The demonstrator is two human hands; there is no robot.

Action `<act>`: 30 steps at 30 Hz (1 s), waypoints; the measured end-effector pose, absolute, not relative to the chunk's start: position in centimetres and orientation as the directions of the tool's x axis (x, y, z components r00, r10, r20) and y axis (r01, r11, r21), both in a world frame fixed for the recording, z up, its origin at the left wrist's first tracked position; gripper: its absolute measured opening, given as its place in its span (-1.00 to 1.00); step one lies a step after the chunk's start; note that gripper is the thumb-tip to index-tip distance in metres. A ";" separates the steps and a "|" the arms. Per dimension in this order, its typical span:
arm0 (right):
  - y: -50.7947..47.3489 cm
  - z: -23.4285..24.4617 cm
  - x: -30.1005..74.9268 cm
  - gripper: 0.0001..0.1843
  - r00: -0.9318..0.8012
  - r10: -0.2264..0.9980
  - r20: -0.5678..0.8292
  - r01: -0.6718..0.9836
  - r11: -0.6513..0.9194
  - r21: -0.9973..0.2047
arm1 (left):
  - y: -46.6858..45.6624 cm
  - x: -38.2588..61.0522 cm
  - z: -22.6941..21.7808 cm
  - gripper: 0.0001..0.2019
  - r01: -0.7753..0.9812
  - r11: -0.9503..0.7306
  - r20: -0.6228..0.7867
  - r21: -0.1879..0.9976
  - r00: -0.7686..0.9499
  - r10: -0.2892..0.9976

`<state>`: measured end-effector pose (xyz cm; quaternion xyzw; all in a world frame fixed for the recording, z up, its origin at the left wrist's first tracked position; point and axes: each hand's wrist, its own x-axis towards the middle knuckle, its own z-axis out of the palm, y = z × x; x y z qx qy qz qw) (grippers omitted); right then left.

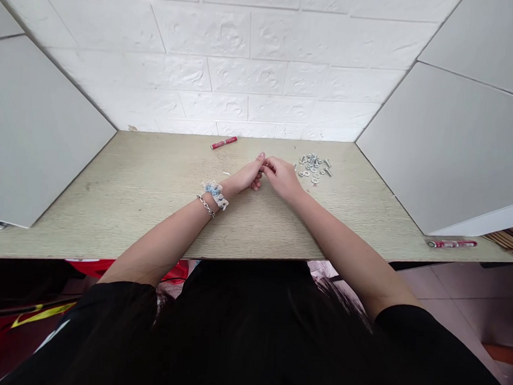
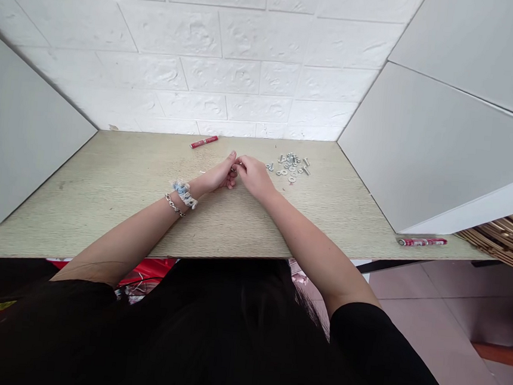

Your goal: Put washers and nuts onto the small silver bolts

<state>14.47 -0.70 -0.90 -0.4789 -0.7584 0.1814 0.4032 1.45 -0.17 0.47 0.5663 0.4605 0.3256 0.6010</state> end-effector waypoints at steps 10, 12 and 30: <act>-1.0 -0.9 14.2 -0.80 -0.248 0.834 0.492 0.595 0.532 -0.603 | 0.1 1.4 0.0 -0.42 0.192 0.056 -0.125 0.980 0.368 0.922; -1.0 -1.0 14.2 -0.83 -0.273 0.805 0.527 0.601 0.571 -0.560 | 0.2 1.3 0.0 -0.40 0.203 0.048 -0.124 0.978 0.379 0.917; -0.3 -1.0 14.6 -0.88 -0.283 0.821 0.497 0.604 0.555 -0.572 | 0.1 1.1 0.0 -0.41 0.345 -0.069 -0.054 0.936 0.335 0.941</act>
